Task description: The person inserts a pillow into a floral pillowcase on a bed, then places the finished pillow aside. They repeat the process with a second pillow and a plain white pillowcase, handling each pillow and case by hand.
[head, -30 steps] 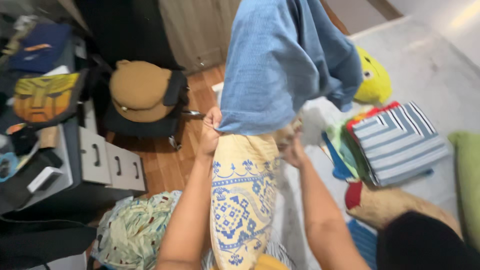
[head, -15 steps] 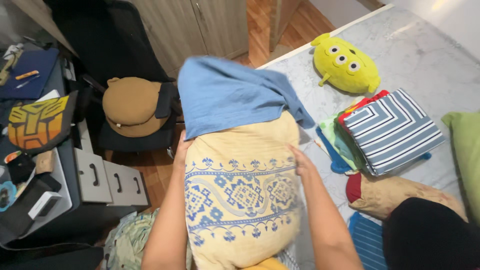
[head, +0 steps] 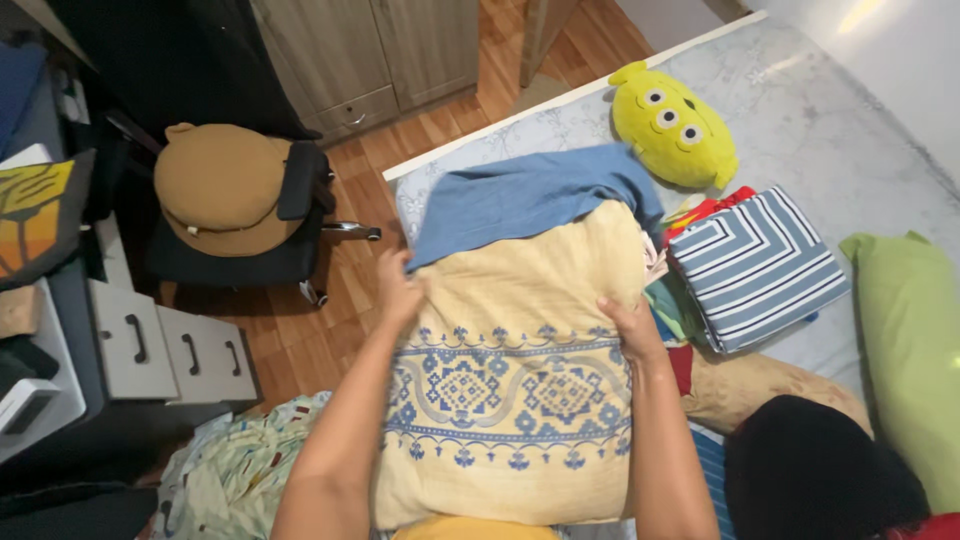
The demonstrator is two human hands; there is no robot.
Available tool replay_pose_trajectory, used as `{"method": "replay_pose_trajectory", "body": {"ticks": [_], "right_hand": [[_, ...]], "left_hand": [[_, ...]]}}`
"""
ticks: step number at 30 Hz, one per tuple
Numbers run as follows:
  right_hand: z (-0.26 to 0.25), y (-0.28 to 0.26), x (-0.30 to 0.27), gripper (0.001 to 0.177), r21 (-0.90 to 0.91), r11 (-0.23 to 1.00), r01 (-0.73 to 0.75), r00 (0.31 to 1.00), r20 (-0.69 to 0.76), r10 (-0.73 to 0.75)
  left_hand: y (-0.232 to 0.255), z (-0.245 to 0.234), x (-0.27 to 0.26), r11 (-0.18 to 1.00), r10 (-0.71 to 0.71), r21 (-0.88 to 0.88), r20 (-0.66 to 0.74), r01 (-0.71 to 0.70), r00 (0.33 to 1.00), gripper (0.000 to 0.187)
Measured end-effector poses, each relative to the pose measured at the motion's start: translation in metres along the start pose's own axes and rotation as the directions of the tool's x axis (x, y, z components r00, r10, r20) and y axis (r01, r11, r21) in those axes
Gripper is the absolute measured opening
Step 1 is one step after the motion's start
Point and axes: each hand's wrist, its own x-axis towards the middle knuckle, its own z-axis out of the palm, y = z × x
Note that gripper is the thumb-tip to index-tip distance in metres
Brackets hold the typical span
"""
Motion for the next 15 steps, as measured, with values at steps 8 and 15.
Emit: {"method": "replay_pose_trajectory", "body": {"ticks": [8, 15], "right_hand": [[0.064, -0.012, -0.056, 0.055, -0.571, 0.796, 0.201, 0.979, 0.096, -0.178], [0.078, -0.027, -0.075, 0.084, -0.689, 0.635, 0.35, 0.923, 0.136, -0.36]], "left_hand": [[0.181, 0.065, -0.016, 0.851, 0.518, -0.233, 0.222, -0.471, 0.826, 0.071], [0.164, 0.091, -0.007, 0.879, 0.373, -0.361, 0.113, -0.312, 0.921, 0.06]]}}
